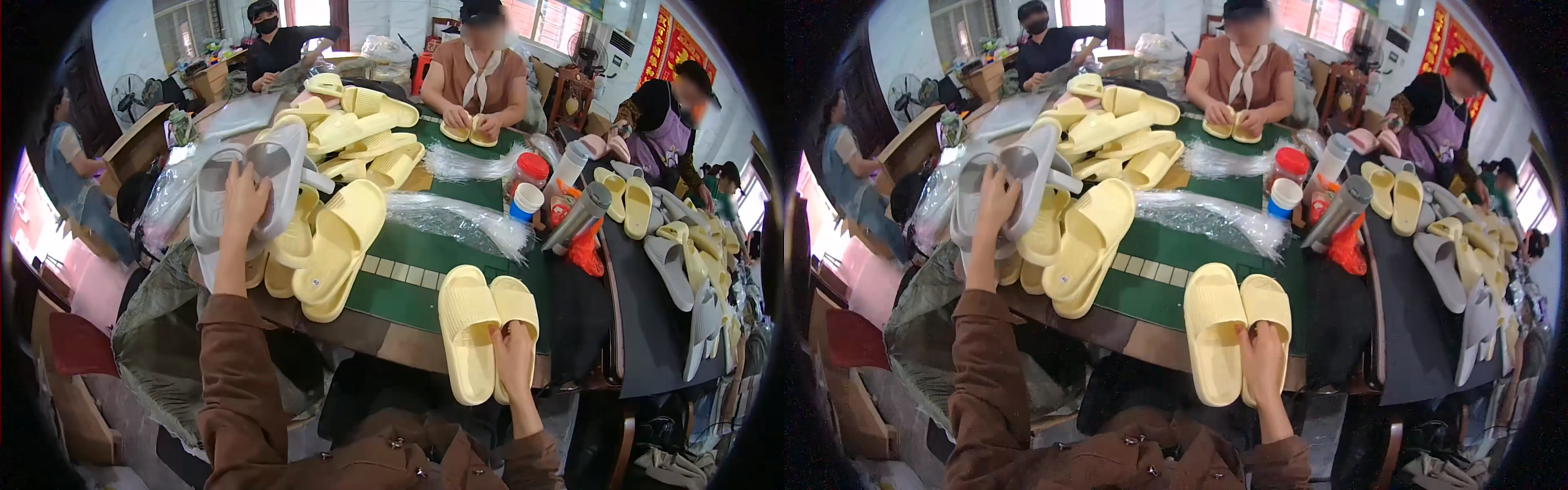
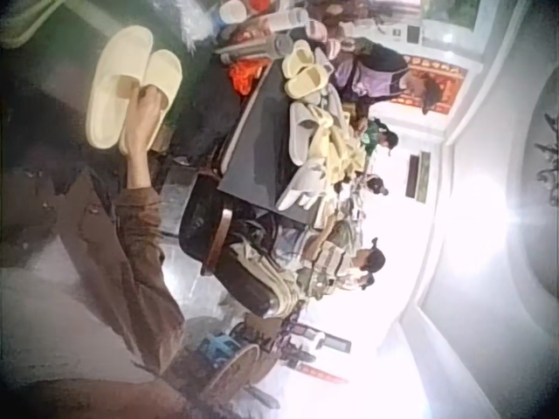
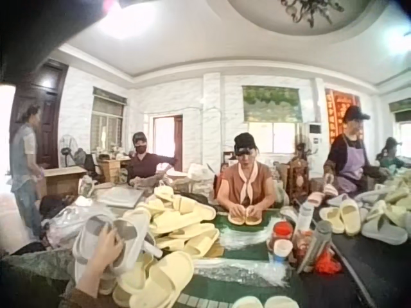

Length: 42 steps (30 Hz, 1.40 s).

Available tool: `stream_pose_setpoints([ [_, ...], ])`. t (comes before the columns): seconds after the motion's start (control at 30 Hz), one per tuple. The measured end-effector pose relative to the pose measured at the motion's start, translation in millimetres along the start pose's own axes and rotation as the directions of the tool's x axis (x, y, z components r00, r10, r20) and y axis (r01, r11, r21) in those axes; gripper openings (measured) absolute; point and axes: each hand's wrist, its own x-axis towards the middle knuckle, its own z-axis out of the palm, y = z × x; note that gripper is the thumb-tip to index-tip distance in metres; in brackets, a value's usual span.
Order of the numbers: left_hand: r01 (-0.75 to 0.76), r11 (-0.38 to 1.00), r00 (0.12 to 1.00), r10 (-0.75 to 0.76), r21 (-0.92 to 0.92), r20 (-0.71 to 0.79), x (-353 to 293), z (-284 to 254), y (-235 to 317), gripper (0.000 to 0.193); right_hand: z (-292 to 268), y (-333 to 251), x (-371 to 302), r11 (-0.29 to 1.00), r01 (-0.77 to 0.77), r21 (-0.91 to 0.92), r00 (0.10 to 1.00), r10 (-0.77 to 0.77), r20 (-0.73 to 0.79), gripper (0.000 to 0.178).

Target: The person assembles yellow and white plastic slippers by hand at a workbench. They pick up pairs, insert small fasteners into the straps, and place the finished pairs onto a pile. Other workers are visible in the background performing similar tasks.

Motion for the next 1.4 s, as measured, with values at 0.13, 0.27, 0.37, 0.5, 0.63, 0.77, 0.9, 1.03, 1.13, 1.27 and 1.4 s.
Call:
stream_pose_setpoints([
  [0.13,-0.028,0.995,1.000,0.027,-0.099,-0.012,-13,-14,7,0.043,-1,1,1,1.000,0.012,0.004,1.000,-0.012,-0.002,0.027],
  [0.27,-0.157,0.970,0.972,0.118,-0.187,-0.202,-34,-44,57,0.033,1,1,7,1.000,-0.022,-0.008,0.999,0.023,0.028,0.029],
  [0.37,-0.237,0.911,0.968,0.193,-0.338,-0.159,-63,-66,108,0.028,14,-4,17,0.993,-0.079,0.091,0.993,0.070,0.090,0.029],
  [0.5,-0.280,0.759,0.940,0.342,-0.588,-0.007,-107,-54,156,0.024,39,-8,31,0.998,0.002,0.066,0.999,-0.005,0.049,0.028],
  [0.63,-0.085,0.646,0.890,0.392,-0.759,0.235,-158,-24,198,0.022,41,-24,33,0.951,0.012,0.310,0.985,-0.064,0.158,0.021],
  [0.77,-0.157,0.626,0.816,0.518,-0.764,0.256,-195,4,218,0.027,33,-11,23,0.909,0.196,0.367,0.973,-0.227,0.041,0.031],
  [0.9,-0.309,0.673,0.798,0.568,-0.672,0.201,-210,30,228,0.041,-8,-9,11,0.710,-0.182,0.681,0.960,-0.022,0.279,0.028],
  [1.03,-0.446,0.712,0.745,0.632,-0.543,0.216,-217,45,240,0.048,-61,-45,34,0.662,-0.096,0.743,0.980,-0.066,0.186,0.022],
  [1.13,-0.457,0.706,0.754,0.630,-0.541,0.185,-221,50,239,0.048,-90,-82,59,0.590,0.057,0.805,0.968,-0.229,0.099,0.021],
  [1.27,-0.474,0.707,0.761,0.629,-0.525,0.160,-224,56,237,0.046,-116,-141,91,0.335,0.317,0.887,0.918,-0.342,-0.199,0.023],
  [1.4,-0.476,0.709,0.773,0.619,-0.520,0.136,-225,56,237,0.047,-136,-146,128,0.072,0.541,0.838,0.829,-0.215,-0.516,0.030],
])
